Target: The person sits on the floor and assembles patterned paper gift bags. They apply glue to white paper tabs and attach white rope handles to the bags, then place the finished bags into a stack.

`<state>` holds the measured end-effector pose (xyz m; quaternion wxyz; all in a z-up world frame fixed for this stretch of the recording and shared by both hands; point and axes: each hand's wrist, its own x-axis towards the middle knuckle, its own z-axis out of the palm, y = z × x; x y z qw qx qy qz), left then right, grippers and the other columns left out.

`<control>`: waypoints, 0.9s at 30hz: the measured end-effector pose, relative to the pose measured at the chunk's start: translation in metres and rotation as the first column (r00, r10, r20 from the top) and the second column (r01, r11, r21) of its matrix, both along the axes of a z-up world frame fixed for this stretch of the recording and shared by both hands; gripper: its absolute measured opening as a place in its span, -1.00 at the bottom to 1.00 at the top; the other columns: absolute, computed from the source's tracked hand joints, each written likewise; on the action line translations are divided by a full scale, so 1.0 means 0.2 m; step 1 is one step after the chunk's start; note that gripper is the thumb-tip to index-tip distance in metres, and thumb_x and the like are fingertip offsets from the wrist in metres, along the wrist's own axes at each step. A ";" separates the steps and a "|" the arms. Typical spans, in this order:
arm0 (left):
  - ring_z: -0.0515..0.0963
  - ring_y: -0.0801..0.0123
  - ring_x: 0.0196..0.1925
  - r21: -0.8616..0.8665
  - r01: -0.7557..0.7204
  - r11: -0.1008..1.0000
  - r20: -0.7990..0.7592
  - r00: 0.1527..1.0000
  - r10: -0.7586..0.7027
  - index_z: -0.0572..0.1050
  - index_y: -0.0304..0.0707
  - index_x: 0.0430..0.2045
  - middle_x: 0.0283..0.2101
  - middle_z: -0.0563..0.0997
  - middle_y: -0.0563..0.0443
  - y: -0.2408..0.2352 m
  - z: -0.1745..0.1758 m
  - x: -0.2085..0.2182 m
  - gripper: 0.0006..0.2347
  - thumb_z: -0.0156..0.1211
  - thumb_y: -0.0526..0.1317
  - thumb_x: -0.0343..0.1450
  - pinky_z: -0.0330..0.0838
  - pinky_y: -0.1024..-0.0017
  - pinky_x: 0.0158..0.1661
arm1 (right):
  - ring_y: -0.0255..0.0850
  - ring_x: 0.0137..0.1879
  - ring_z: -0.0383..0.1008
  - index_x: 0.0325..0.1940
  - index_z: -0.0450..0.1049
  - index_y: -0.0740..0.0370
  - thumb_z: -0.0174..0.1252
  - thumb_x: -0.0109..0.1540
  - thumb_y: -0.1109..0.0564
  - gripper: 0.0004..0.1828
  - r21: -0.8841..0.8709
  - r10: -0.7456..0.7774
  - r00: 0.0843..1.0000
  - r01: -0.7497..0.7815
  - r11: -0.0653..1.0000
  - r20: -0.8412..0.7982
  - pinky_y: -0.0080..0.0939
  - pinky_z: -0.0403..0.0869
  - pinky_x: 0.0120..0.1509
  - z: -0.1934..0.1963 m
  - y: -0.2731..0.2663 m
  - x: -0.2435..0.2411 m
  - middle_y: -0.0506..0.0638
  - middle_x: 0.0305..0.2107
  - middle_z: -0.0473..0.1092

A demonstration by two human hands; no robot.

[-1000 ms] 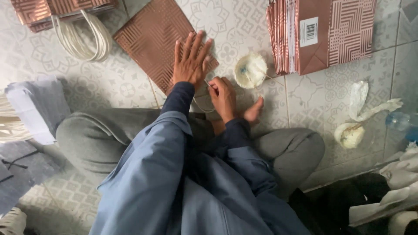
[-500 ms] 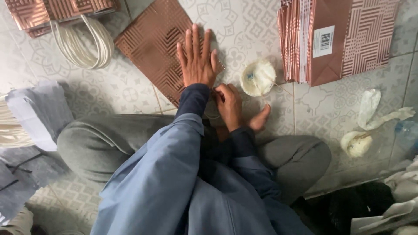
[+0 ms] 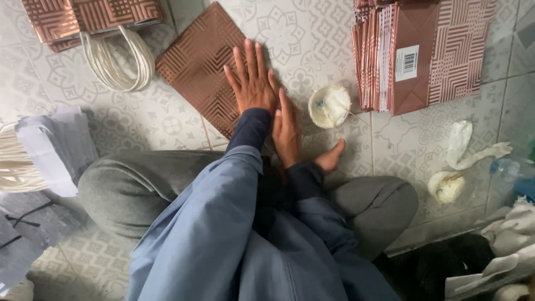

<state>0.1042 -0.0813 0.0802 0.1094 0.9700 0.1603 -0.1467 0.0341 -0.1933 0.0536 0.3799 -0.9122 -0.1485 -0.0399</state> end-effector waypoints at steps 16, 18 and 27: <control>0.18 0.17 0.53 -0.655 0.179 0.734 0.565 0.761 0.319 0.27 0.00 0.40 0.44 0.35 0.12 0.15 -0.52 -0.22 -0.60 -0.33 -0.06 0.64 -0.13 0.15 0.53 | 0.22 0.65 -0.18 0.69 -0.22 0.16 -0.32 0.56 0.07 -0.40 -0.072 0.143 0.986 -0.149 0.986 -0.086 0.25 -0.08 0.68 -0.20 0.09 0.05 0.20 0.58 -0.19; 0.02 0.07 0.56 -0.102 0.140 0.985 0.670 0.741 -0.036 0.27 0.04 0.41 0.50 0.22 0.06 0.15 -0.72 -0.29 -0.50 0.07 -0.06 0.49 -0.17 0.06 0.50 | 0.03 0.70 -0.52 0.71 -0.32 0.09 -0.04 0.41 0.37 -0.12 -0.519 0.150 0.988 -0.116 0.847 0.025 0.14 -0.34 0.72 -0.06 0.17 -0.01 0.08 0.61 -0.45; -0.33 -0.46 0.56 -0.231 -0.372 0.899 0.347 0.832 0.433 -0.28 -0.04 0.56 0.55 -0.37 -0.50 0.06 -0.51 -0.65 0.05 0.46 0.05 0.28 -0.24 -0.30 0.44 | 0.22 0.52 0.05 0.65 -0.16 -0.21 0.18 0.29 -0.40 0.00 -0.481 0.028 0.999 -0.035 0.876 -0.022 0.31 0.26 0.43 -0.30 0.03 0.16 0.14 0.50 -0.08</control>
